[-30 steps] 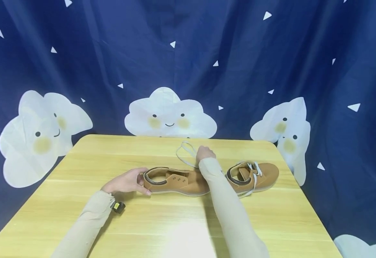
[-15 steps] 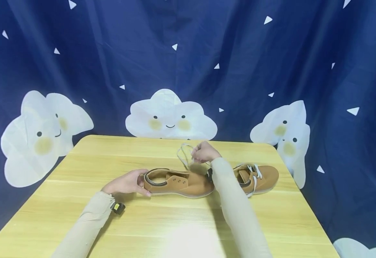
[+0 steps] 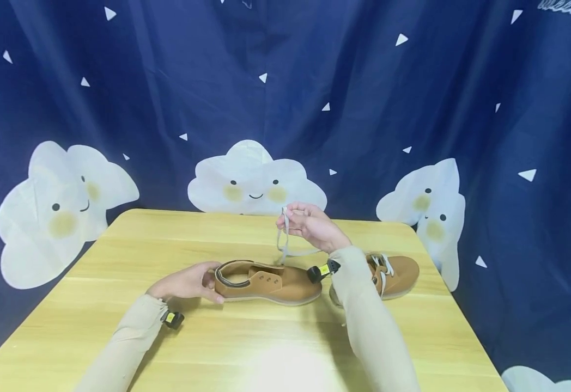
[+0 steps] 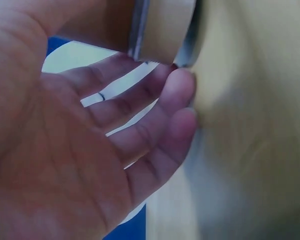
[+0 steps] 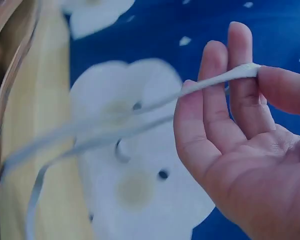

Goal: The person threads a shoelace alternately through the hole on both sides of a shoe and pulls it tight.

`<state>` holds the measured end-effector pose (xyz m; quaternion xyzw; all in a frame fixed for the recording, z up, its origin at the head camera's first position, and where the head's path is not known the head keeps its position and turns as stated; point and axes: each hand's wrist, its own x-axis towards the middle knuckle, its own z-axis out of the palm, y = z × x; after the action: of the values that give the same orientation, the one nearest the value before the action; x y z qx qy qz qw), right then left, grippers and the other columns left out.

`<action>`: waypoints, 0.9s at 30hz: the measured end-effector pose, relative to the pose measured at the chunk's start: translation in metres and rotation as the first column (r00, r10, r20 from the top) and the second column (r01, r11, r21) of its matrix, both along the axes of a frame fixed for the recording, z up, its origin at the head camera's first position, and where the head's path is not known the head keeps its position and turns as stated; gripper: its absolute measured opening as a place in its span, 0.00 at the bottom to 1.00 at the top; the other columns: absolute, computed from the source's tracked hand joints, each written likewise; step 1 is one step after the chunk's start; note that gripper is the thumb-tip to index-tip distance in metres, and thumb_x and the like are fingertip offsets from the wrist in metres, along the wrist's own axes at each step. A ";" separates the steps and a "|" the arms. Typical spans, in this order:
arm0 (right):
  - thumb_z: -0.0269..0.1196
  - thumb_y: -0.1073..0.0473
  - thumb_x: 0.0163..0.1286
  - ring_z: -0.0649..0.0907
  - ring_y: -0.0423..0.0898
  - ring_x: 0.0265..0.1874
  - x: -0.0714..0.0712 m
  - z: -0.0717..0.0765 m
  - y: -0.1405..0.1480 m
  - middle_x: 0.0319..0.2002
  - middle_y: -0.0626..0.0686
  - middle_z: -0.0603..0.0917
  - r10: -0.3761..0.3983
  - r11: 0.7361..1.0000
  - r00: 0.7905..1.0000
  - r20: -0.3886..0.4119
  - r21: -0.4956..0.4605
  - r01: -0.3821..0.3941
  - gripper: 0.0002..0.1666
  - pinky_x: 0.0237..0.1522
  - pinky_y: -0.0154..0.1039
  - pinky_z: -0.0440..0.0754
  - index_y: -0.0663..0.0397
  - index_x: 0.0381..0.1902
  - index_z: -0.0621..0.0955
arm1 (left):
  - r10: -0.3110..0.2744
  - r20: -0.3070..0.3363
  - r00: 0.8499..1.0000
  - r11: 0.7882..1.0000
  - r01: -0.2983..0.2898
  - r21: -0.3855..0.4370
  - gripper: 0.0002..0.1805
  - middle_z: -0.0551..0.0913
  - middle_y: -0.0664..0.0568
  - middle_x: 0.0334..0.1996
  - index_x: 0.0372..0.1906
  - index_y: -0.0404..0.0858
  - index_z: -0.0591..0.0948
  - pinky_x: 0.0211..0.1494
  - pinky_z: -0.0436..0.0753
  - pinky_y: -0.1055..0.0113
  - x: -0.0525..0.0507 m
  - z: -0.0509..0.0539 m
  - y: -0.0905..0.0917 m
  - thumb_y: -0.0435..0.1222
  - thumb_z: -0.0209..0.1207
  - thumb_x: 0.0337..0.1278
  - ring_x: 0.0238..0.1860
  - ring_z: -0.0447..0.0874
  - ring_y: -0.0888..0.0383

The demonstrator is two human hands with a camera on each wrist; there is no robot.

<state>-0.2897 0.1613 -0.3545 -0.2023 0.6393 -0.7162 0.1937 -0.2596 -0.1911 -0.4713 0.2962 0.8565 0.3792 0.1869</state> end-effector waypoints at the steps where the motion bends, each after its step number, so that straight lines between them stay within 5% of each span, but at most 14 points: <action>1: 0.47 0.63 0.84 0.85 0.42 0.44 0.004 0.005 -0.001 0.38 0.46 0.87 0.016 0.999 1.000 0.000 -0.037 -0.016 0.13 0.56 0.36 0.84 0.53 0.43 0.80 | 0.012 0.012 1.000 1.000 -0.012 -0.016 0.43 0.82 0.47 0.49 0.70 0.36 0.72 0.44 0.82 0.63 0.001 0.002 -0.001 0.49 0.75 0.53 0.40 0.80 0.55; 4: 0.47 0.66 0.83 0.86 0.41 0.40 0.014 0.021 -0.002 0.36 0.45 0.88 0.046 0.991 0.999 0.010 -0.122 -0.044 0.15 0.52 0.35 0.85 0.52 0.45 0.81 | 0.065 0.054 0.996 0.995 -0.061 -0.075 0.46 0.80 0.42 0.62 0.76 0.38 0.66 0.59 0.83 0.47 0.006 0.009 -0.005 0.58 0.66 0.61 0.55 0.84 0.48; 8: 0.48 0.68 0.82 0.84 0.39 0.36 0.027 0.041 -0.004 0.35 0.45 0.87 0.084 0.983 0.996 0.009 -0.167 -0.081 0.17 0.47 0.33 0.84 0.52 0.50 0.83 | 0.138 0.027 0.990 0.987 -0.135 -0.084 0.41 0.76 0.44 0.70 0.79 0.43 0.64 0.67 0.77 0.37 0.011 0.023 -0.005 0.63 0.52 0.72 0.66 0.78 0.43; 13: 0.49 0.66 0.82 0.75 0.42 0.29 0.047 0.063 -0.008 0.28 0.46 0.78 0.149 0.976 0.985 -0.084 -0.150 -0.160 0.17 0.40 0.33 0.76 0.50 0.49 0.85 | 0.205 -0.135 0.969 0.978 -0.196 0.076 0.33 0.76 0.47 0.70 0.76 0.44 0.68 0.68 0.77 0.41 0.011 0.043 0.005 0.59 0.46 0.78 0.67 0.77 0.46; 18: 0.53 0.62 0.82 0.68 0.44 0.23 0.070 0.079 -0.017 0.23 0.46 0.73 0.190 0.967 0.965 -0.182 -0.136 -0.216 0.11 0.30 0.36 0.65 0.50 0.46 0.84 | 0.212 -0.219 0.952 0.952 -0.150 0.267 0.24 0.78 0.48 0.69 0.72 0.48 0.72 0.68 0.78 0.44 0.024 0.068 0.024 0.51 0.47 0.81 0.65 0.79 0.47; 22: 0.53 0.61 0.81 0.62 0.46 0.17 0.084 0.084 -0.025 0.19 0.46 0.69 0.234 0.960 0.938 -0.255 -0.091 -0.264 0.11 0.21 0.39 0.55 0.48 0.46 0.84 | 0.163 -0.208 0.965 0.897 -0.057 0.438 0.21 0.80 0.47 0.66 0.70 0.43 0.75 0.69 0.79 0.50 0.042 0.089 0.046 0.44 0.43 0.84 0.65 0.80 0.47; 27: 0.53 0.63 0.80 0.59 0.44 0.12 0.096 0.069 -0.027 0.15 0.43 0.66 0.235 0.972 0.943 -0.235 0.039 -0.233 0.12 0.16 0.39 0.50 0.48 0.45 0.84 | -0.022 -0.108 0.994 0.790 0.083 0.608 0.25 0.82 0.38 0.62 0.66 0.34 0.77 0.69 0.80 0.57 0.065 0.110 0.074 0.44 0.36 0.86 0.64 0.82 0.47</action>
<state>-0.1934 0.1343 -0.2850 -0.3600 0.6330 -0.6554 0.2005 -0.1948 -0.1166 -0.3612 0.3822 0.6874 0.6155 0.0507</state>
